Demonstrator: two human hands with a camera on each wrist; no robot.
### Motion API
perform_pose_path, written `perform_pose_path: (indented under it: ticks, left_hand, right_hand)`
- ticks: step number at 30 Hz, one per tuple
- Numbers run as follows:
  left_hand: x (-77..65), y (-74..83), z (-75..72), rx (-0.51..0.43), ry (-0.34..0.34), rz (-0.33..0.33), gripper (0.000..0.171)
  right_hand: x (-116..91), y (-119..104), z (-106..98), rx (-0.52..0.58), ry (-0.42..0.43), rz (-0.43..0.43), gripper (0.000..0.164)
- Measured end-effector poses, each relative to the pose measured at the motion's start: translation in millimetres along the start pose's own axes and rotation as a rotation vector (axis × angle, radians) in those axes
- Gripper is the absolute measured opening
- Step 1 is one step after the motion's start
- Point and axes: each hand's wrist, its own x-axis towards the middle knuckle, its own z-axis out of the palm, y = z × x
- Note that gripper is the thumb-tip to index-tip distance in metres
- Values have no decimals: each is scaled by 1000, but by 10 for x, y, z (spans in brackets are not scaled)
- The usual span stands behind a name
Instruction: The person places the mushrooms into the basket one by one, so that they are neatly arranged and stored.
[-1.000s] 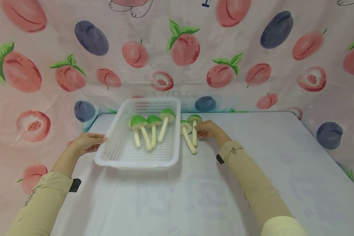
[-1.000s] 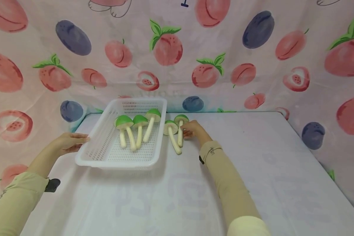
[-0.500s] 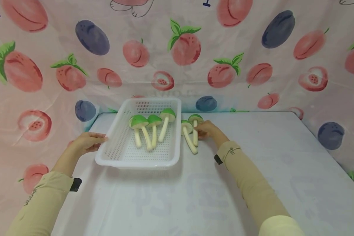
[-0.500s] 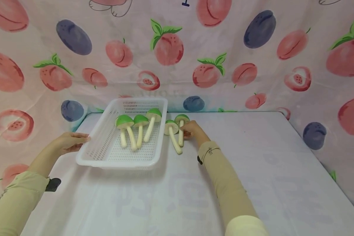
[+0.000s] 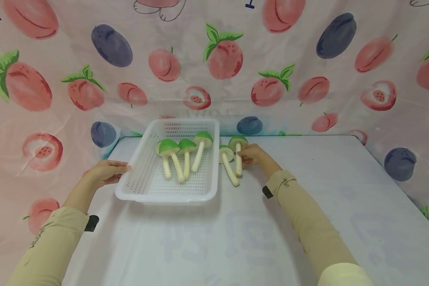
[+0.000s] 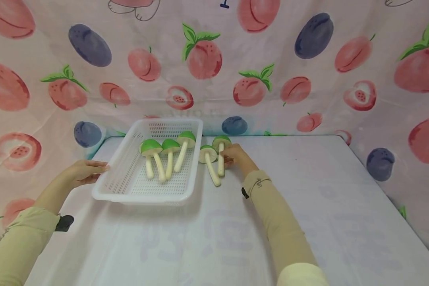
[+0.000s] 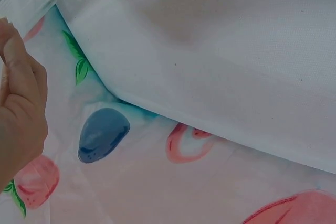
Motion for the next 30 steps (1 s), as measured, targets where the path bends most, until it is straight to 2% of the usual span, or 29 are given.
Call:
perform_pose_path:
  ticks: [2, 7, 19, 30]
  left_hand:
    - [2, 3, -4, 3, -2, -2, 56]
    - [6, 6, -22, 16, -4, -5, 62]
    - [17, -8, -40, 26, -8, -9, 64]
    - [24, 4, -14, 16, -5, -24, 62]
  right_hand:
    - [-154, -71, 10, 14, -5, 3, 49]
    - [-322, -198, 5, 47, -23, -5, 54]
    - [-485, -348, 50, -8, -45, -133, 51]
    - [-629, -440, 62, -14, -61, -155, 54]
